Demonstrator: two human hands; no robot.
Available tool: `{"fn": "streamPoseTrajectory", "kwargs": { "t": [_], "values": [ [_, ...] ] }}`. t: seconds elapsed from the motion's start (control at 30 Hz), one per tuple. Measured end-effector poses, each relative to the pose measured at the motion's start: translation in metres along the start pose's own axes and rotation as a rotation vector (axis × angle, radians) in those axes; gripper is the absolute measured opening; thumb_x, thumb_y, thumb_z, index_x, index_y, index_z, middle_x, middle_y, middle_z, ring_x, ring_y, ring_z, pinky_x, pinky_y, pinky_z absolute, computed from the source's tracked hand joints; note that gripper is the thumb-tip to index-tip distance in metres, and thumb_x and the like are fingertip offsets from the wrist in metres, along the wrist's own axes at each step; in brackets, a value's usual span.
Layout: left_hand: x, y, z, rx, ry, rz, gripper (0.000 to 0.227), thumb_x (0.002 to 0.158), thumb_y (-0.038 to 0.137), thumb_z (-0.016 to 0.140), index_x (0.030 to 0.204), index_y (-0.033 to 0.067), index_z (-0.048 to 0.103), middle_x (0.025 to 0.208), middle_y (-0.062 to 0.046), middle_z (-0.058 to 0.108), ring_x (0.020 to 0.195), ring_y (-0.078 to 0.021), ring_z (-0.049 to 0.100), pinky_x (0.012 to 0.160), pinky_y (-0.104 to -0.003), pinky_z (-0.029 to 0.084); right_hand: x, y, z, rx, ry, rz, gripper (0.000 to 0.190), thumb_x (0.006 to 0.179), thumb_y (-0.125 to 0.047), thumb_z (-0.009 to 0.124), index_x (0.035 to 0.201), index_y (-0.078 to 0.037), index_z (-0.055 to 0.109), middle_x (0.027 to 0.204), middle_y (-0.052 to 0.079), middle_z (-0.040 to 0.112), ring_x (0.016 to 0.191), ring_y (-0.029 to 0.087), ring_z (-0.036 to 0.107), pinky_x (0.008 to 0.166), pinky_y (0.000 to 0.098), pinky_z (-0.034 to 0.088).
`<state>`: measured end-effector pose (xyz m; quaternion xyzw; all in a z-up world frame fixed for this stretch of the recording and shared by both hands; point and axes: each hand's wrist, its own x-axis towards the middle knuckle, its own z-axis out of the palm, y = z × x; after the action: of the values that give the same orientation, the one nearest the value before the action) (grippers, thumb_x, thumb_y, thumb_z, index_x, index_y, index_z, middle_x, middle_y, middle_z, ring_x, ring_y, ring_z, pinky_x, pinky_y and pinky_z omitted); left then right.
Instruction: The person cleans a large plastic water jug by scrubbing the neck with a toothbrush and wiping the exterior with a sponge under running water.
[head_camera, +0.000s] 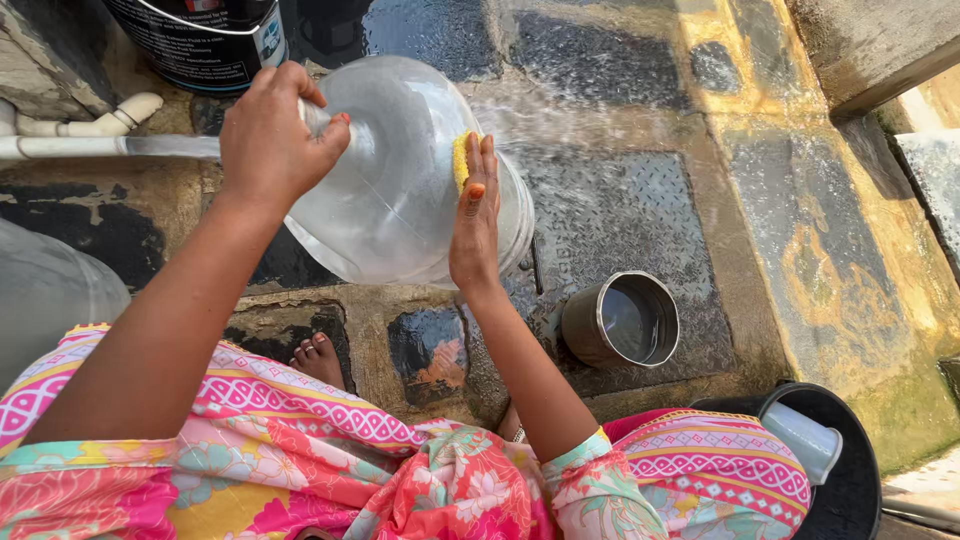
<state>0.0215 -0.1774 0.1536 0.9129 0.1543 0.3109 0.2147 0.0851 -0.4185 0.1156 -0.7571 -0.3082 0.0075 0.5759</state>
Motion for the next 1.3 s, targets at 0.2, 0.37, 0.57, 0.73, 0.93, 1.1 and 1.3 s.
{"fn": "streamPoseTrajectory", "kwargs": {
  "t": [0.2, 0.37, 0.57, 0.73, 0.93, 1.1, 1.3],
  "values": [
    [-0.001, 0.000, -0.001, 0.009, 0.042, -0.012, 0.033, 0.091, 0.033, 0.080, 0.104, 0.0077, 0.064, 0.108, -0.012, 0.067, 0.092, -0.0362, 0.067, 0.077, -0.049, 0.052, -0.082, 0.010, 0.028, -0.464, -0.051, -0.414, 0.085, 0.109, -0.072, 0.025, 0.169, -0.011, 0.017, 0.177, 0.017, 0.003, 0.164, 0.045, -0.005, 0.134, 0.0615, 0.001],
    [0.002, -0.013, -0.010, -0.064, 0.001, 0.108, 0.033, 0.092, 0.031, 0.080, 0.105, 0.0062, 0.063, 0.110, -0.012, 0.067, 0.097, -0.0372, 0.067, 0.078, -0.049, 0.051, -0.043, 0.020, 0.007, -0.512, -0.105, -0.462, 0.083, 0.105, -0.072, 0.026, 0.166, -0.017, 0.028, 0.177, 0.011, 0.012, 0.166, 0.041, 0.001, 0.136, 0.0593, 0.005],
    [0.001, 0.001, -0.003, -0.030, 0.024, 0.071, 0.029, 0.092, 0.029, 0.078, 0.104, 0.0074, 0.063, 0.106, -0.013, 0.065, 0.094, -0.0364, 0.066, 0.079, -0.049, 0.052, 0.037, -0.007, -0.021, -0.228, -0.121, -0.126, 0.092, 0.100, -0.080, 0.016, 0.166, -0.018, 0.031, 0.177, 0.013, 0.017, 0.164, 0.039, 0.013, 0.133, 0.0539, 0.012],
    [-0.006, 0.003, -0.008, -0.019, 0.011, 0.037, 0.030, 0.093, 0.029, 0.078, 0.105, 0.0071, 0.061, 0.105, -0.012, 0.065, 0.093, -0.0368, 0.066, 0.076, -0.050, 0.050, -0.021, -0.036, -0.001, -0.834, -0.504, -0.679, 0.100, 0.095, -0.084, 0.031, 0.161, -0.009, 0.039, 0.170, 0.014, 0.030, 0.160, 0.034, 0.022, 0.132, 0.0523, 0.009],
    [0.000, 0.019, -0.012, -0.017, -0.043, 0.090, 0.028, 0.091, 0.028, 0.076, 0.103, 0.0078, 0.061, 0.103, -0.011, 0.065, 0.093, -0.0364, 0.067, 0.076, -0.050, 0.051, 0.032, -0.031, -0.036, -0.886, -0.613, -0.738, 0.089, 0.099, -0.079, 0.033, 0.160, -0.015, 0.044, 0.164, 0.009, 0.039, 0.157, 0.027, 0.025, 0.128, 0.0537, -0.001],
    [0.001, 0.026, -0.008, -0.005, -0.011, 0.113, 0.028, 0.092, 0.029, 0.077, 0.104, 0.0082, 0.061, 0.105, -0.012, 0.065, 0.092, -0.0372, 0.067, 0.077, -0.050, 0.051, 0.080, -0.034, -0.059, -0.755, -0.439, -0.388, 0.080, 0.101, -0.078, 0.015, 0.161, -0.029, 0.037, 0.170, 0.003, 0.033, 0.160, 0.026, 0.017, 0.130, 0.0555, -0.005],
    [-0.001, 0.012, -0.013, -0.013, -0.024, 0.083, 0.028, 0.095, 0.029, 0.077, 0.105, 0.0086, 0.061, 0.106, -0.012, 0.065, 0.094, -0.0367, 0.067, 0.078, -0.050, 0.051, -0.011, -0.057, 0.002, -1.021, -0.514, -0.632, 0.104, 0.091, -0.088, 0.020, 0.161, -0.014, 0.038, 0.167, 0.009, 0.033, 0.158, 0.029, 0.018, 0.125, 0.0554, -0.008]
  ]
}}
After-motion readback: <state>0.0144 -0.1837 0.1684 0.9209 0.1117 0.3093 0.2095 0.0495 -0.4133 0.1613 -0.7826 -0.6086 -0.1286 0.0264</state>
